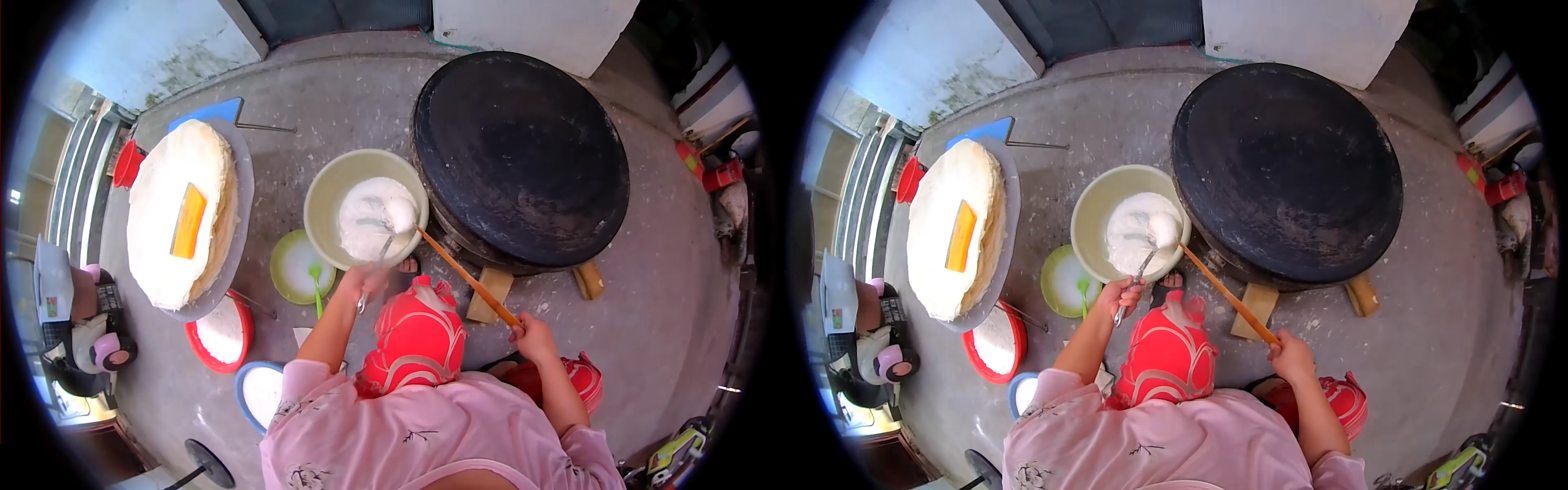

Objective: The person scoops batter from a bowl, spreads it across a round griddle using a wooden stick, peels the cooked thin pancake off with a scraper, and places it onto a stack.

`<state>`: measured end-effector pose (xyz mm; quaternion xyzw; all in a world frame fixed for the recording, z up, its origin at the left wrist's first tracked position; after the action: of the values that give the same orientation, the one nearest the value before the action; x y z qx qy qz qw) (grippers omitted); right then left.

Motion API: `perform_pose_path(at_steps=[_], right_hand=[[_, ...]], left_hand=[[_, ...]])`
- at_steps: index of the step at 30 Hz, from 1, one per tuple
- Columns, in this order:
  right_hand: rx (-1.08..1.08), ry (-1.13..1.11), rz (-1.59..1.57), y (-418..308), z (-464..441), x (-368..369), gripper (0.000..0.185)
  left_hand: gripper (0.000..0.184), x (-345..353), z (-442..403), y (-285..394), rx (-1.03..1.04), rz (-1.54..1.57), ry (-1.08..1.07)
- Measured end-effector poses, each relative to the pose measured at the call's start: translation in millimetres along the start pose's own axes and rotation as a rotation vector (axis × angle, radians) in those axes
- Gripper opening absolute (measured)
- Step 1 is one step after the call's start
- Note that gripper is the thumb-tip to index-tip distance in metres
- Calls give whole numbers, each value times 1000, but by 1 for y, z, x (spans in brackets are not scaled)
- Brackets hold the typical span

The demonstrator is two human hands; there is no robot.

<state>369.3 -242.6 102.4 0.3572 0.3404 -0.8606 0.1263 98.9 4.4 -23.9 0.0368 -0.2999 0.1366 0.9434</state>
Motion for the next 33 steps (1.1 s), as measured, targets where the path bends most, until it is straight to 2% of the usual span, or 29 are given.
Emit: perform_pose_path(at_steps=[5, 9, 11, 17, 20, 25, 28, 29, 31, 32, 33], right_hand=[[-88, 29, -121, 0, 3, -2, 8], [-167, 51, -254, -10, 8, -7, 11], [-109, 25, -362, -13, 10, -10, 16], [-134, 46, -682, -7, 3, -6, 21], [-128, 59, -723, -10, 4, -9, 21], [-90, 58, -803, -9, 6, -11, 21], [-85, 84, -836, -4, 3, -12, 21], [-100, 108, -835, -3, 3, -13, 22], [-115, 128, -840, -1, 1, -11, 22], [-143, 150, -843, -2, 0, -12, 23], [-137, 147, -840, -3, 1, -13, 23]], left_hand=[[29, -2, 61, 6, 62, 1, -89], [30, 9, 118, 11, 200, -159, -155], [29, 18, 143, 10, 239, -207, -143], [32, 56, 197, 14, 386, -313, -313], [32, 80, 217, 17, 480, -348, -367], [35, 100, 222, 20, 573, -421, -332], [36, 96, 203, 24, 631, -468, -180], [33, 86, 187, 26, 668, -504, -84], [29, 50, 135, 35, 783, -763, 243], [29, 33, 106, 36, 774, -761, 247], [27, 19, 85, 41, 858, -1334, 532]])
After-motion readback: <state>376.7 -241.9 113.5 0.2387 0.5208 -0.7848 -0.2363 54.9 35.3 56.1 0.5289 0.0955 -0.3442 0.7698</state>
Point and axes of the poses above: each hand's wrist, its own z-axis away from the middle knuckle, its own x-axis out of the palm, y = z × x, the point moved 7 cm from there along -z, towards the middle knuckle, and after that the axes turned 3 degrees about y, right-handed, at the moved point
